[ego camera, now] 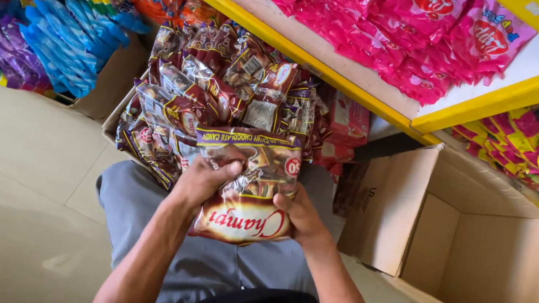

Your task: Organizing and stocking various snack and candy packets onto store shelves from boxes on the floor.

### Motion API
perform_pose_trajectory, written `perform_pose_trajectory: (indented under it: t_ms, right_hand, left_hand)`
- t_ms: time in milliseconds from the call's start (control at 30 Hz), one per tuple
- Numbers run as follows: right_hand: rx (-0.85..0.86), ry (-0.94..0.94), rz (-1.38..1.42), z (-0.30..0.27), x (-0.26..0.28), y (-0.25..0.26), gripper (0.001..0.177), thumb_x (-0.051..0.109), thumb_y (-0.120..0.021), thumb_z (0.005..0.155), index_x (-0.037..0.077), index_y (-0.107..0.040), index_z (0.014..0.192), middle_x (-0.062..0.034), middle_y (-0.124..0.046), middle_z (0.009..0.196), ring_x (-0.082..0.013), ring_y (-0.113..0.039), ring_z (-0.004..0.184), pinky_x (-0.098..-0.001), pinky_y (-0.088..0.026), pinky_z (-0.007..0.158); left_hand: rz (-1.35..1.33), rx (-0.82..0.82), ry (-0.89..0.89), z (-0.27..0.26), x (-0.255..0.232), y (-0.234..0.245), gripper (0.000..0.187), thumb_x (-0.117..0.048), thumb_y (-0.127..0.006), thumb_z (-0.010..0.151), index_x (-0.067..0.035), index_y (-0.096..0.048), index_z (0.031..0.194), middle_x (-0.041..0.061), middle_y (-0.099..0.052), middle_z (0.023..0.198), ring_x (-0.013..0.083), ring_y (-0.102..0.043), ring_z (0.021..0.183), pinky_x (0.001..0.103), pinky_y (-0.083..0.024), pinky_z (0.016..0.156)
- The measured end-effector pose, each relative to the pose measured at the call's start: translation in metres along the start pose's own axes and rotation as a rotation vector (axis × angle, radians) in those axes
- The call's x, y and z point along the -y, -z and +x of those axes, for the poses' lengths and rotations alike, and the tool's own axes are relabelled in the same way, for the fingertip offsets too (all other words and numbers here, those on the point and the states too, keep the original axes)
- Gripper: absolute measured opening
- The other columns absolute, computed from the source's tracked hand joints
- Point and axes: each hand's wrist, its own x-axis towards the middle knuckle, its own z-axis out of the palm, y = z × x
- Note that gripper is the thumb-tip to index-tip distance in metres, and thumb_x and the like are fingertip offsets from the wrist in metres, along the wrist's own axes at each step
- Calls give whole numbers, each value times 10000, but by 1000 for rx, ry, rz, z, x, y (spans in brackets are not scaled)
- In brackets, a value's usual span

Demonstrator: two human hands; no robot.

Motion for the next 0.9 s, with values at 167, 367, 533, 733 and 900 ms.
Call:
perform_pose_trajectory:
  t_ms: [167,367,533,733,900]
  right_hand:
    - [25,-90,309,3,16,-13,706,388,-809,889,-47,-566,1389,-188,-696,1292,-301,-684,1161,-468,-532,1032]
    - [97,-106,332,1,15,8,746,252,-821,846,10,-472,1459,-150,-637,1396,-276,-638,1273,-444,-493,1112]
    - [-85,35,-21,-2,23,23,562,75,-813,894,-37,-562,1385,-169,-684,1300,-266,-678,1172,-436,-529,1051]
    - [-214,147,-29,-12,42,33,532,92,-824,893,-66,-607,1352,-191,-709,1259,-282,-693,1106,-428,-577,994]
    - [-105,-67,54,-22,75,4,750,159,-830,756,141,-482,1421,-96,-669,1291,-288,-713,1075,-490,-637,751]
  left_hand:
    - [123,-147,-127,19,4,-4,228,-123,-670,1006,38,-699,1165,94,-754,1191,167,-683,1056,327,-545,957]
    - [50,-164,80,29,24,11,381,-118,-725,906,-12,-695,1271,77,-756,1151,168,-702,1007,349,-565,913]
    - [-61,-91,178,26,-5,-19,412,-154,-740,928,41,-679,1285,120,-760,1067,200,-699,870,374,-589,794]
    - [141,122,276,22,-3,-39,406,46,-780,805,2,-676,1195,102,-779,1051,145,-739,862,328,-627,808]
    - [-21,60,158,49,31,-28,285,-2,-747,906,54,-700,1181,143,-769,1012,194,-711,798,358,-618,694]
